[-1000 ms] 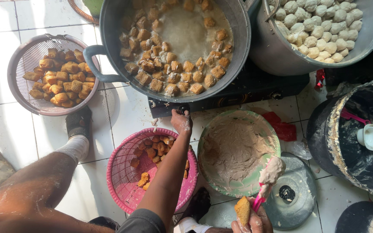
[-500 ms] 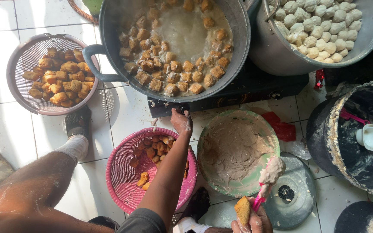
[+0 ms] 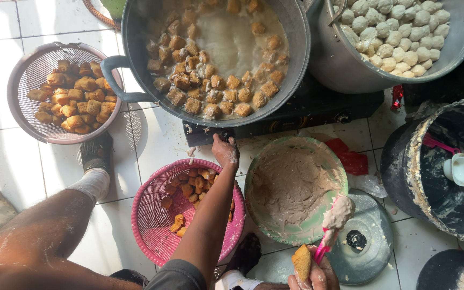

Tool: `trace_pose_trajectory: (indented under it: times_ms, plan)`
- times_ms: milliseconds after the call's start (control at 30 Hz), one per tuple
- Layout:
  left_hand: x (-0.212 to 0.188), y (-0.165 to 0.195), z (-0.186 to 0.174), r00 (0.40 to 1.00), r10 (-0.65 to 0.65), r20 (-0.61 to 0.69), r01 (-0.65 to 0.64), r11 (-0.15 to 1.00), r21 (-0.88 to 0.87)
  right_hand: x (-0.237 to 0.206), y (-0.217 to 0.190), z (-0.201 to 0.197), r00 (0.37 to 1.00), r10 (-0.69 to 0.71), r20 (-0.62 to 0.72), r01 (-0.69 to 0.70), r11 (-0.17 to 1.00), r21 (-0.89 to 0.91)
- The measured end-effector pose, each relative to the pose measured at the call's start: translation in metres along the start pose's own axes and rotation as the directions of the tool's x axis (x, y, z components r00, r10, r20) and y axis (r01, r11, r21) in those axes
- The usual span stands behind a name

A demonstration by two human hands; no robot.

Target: The person sits on the floor and coats fried tofu cubes with batter, scooping batter with a spatula onto each piece held in the other hand. Coated pieces are placed into a wok of hot oil for frying, and fried pieces are moved to a strainer basket.

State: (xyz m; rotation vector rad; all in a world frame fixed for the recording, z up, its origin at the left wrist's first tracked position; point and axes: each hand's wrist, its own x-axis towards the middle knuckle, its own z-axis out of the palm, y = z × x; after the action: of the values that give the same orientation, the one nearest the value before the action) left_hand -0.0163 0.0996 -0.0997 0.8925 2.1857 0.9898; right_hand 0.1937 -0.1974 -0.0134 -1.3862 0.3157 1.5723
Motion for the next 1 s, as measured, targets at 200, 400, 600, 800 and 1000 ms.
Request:
trace_pose_trajectory:
  times_ms: [200,400,600,800,1000]
  plan:
    - [0.0,0.0,0.0,1.0,0.019,-0.003,-0.019,1.0,0.0,0.002,-0.004,-0.003,0.894,0.121,0.43,-0.214,0.961,0.173]
    - [-0.001,0.003,-0.003,1.0,0.0,0.006,0.0,1.0,-0.019,-0.001,0.002,-0.003,0.929,-0.046,0.367,-0.019,0.985,0.17]
    - [-0.002,0.003,-0.003,1.0,0.009,0.003,-0.009,1.0,-0.014,-0.004,0.011,-0.007,0.978,-0.2,0.05,0.203,0.977,-0.063]
    - [-0.001,-0.004,0.002,1.0,0.016,0.006,-0.016,1.0,-0.009,0.0,0.006,-0.009,0.992,-0.09,0.089,0.089,0.996,0.014]
    - [0.001,-0.011,0.009,1.0,-0.014,0.017,0.014,1.0,-0.019,0.006,0.001,-0.011,0.96,0.111,0.257,-0.146,0.982,0.121]
